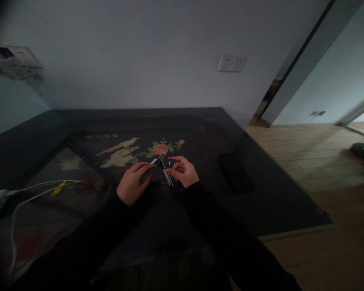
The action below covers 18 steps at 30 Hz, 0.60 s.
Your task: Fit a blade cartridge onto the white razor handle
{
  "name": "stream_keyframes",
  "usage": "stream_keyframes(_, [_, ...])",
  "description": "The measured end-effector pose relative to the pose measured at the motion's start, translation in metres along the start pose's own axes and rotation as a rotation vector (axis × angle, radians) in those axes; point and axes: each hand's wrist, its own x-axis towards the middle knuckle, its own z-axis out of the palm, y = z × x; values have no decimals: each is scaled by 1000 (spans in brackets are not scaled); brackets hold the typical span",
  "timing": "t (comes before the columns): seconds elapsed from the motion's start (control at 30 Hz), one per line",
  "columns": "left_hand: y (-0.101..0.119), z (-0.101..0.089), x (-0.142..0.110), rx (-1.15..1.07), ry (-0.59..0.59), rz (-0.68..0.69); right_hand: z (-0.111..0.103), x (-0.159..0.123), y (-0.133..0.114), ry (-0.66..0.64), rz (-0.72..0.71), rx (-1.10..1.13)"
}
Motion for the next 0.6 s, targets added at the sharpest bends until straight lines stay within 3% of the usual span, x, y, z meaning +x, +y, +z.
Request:
stream_keyframes(0.2, [30, 26, 25, -194, 130, 129, -13, 8, -1, -78, 23, -115])
stream_keyframes(0.4, [22, 43, 14, -313, 136, 194, -17, 4, 5, -225, 139, -189])
stream_keyframes(0.6, [13, 43, 13, -367, 115, 218, -15, 3, 14, -203, 227, -229])
